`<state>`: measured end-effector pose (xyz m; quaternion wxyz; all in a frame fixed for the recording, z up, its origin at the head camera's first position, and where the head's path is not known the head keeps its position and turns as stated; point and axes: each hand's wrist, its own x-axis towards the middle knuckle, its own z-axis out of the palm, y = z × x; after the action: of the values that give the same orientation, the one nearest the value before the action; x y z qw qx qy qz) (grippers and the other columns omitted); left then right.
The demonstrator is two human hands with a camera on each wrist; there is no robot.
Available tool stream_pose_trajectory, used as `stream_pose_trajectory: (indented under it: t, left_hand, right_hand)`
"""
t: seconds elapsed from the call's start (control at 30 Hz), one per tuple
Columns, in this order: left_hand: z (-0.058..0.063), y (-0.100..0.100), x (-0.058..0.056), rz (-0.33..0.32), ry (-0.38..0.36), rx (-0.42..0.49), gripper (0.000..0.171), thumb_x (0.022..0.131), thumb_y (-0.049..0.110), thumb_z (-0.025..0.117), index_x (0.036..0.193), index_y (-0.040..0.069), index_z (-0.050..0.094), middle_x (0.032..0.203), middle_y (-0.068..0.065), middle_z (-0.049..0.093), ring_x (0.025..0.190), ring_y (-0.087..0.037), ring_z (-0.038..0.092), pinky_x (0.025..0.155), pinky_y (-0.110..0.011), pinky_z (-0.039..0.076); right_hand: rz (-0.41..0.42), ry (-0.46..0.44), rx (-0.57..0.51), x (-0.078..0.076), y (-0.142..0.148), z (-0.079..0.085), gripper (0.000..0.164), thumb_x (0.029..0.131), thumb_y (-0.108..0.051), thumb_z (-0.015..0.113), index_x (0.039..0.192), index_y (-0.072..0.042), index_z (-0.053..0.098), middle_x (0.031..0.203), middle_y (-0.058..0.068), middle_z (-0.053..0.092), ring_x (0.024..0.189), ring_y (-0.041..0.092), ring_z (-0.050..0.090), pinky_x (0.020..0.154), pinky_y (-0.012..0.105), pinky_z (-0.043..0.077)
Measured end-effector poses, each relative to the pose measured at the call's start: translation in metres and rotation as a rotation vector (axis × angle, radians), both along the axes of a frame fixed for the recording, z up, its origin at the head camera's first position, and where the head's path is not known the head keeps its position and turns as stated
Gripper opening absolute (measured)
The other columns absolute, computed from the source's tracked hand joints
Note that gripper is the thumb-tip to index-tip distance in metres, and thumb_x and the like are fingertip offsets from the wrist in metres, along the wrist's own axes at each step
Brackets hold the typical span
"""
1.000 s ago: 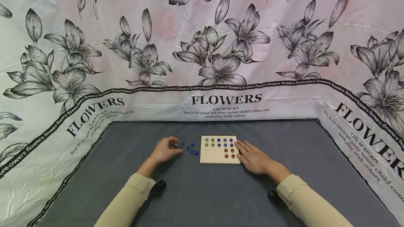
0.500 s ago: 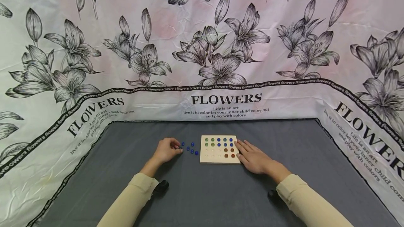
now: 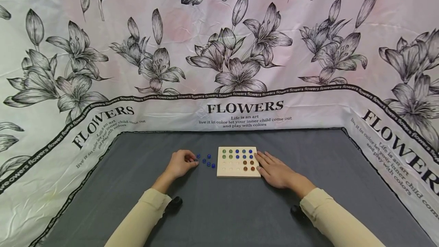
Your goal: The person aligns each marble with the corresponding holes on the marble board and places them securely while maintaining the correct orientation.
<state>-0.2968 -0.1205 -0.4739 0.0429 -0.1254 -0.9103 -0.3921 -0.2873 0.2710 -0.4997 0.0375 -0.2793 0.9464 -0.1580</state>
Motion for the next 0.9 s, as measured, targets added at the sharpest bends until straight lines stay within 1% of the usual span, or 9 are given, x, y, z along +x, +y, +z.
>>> stream_pose_trajectory:
  t: [0.13, 0.3, 0.43, 0.57, 0.73, 0.9]
  left_hand:
    - [0.003, -0.001, 0.002, -0.019, 0.027, 0.022, 0.011, 0.091, 0.008, 0.077, 0.097, 0.000, 0.072, 0.084, -0.004, 0.065, 0.075, -0.015, 0.059, 0.069, -0.033, 0.052]
    - [0.007, 0.001, 0.002, -0.049, 0.107, 0.050, 0.010, 0.092, 0.007, 0.076, 0.099, 0.001, 0.072, 0.085, -0.003, 0.067, 0.077, -0.015, 0.061, 0.069, -0.033, 0.053]
    - [0.008, 0.004, 0.003, -0.057, 0.151, 0.063, 0.011, 0.092, 0.007, 0.077, 0.099, 0.001, 0.072, 0.087, -0.003, 0.069, 0.078, -0.014, 0.063, 0.071, -0.033, 0.054]
    - [0.010, 0.008, 0.005, -0.058, 0.175, 0.074, 0.012, 0.091, 0.007, 0.078, 0.099, 0.001, 0.073, 0.088, -0.003, 0.069, 0.080, -0.015, 0.066, 0.075, -0.034, 0.056]
    - [0.011, 0.013, 0.008, -0.083, 0.193, 0.074, 0.012, 0.091, 0.008, 0.078, 0.100, 0.002, 0.073, 0.090, -0.003, 0.069, 0.082, -0.015, 0.067, 0.078, -0.035, 0.057]
    - [0.013, 0.020, 0.012, -0.111, 0.197, 0.075, 0.014, 0.092, 0.008, 0.077, 0.103, 0.001, 0.073, 0.094, -0.006, 0.070, 0.085, -0.017, 0.068, 0.080, -0.035, 0.057]
  right_hand:
    - [0.000, -0.007, 0.000, -0.001, 0.000, -0.001, 0.060, 0.112, -0.039, 0.036, 0.162, -0.007, 0.026, 0.168, 0.015, 0.022, 0.154, 0.042, 0.016, 0.121, 0.058, 0.019]
    - [-0.004, -0.004, -0.001, -0.001, -0.001, 0.000, 0.060, 0.112, -0.038, 0.037, 0.162, -0.007, 0.026, 0.169, 0.015, 0.022, 0.155, 0.041, 0.016, 0.121, 0.057, 0.018]
    - [-0.004, -0.008, 0.003, -0.001, 0.000, 0.000, 0.060, 0.112, -0.037, 0.037, 0.162, -0.006, 0.026, 0.168, 0.015, 0.022, 0.155, 0.041, 0.016, 0.121, 0.057, 0.018]
    - [-0.001, -0.001, 0.004, -0.001, -0.001, 0.000, 0.060, 0.112, -0.039, 0.037, 0.162, -0.006, 0.027, 0.168, 0.016, 0.023, 0.154, 0.042, 0.017, 0.121, 0.058, 0.019]
    - [0.001, 0.005, -0.002, -0.001, -0.001, 0.000, 0.060, 0.112, -0.038, 0.038, 0.162, -0.006, 0.027, 0.168, 0.016, 0.023, 0.154, 0.042, 0.017, 0.121, 0.058, 0.019]
    - [-0.001, 0.003, -0.006, -0.001, 0.000, 0.000, 0.060, 0.112, -0.038, 0.038, 0.162, -0.006, 0.027, 0.168, 0.016, 0.023, 0.154, 0.041, 0.017, 0.121, 0.057, 0.018]
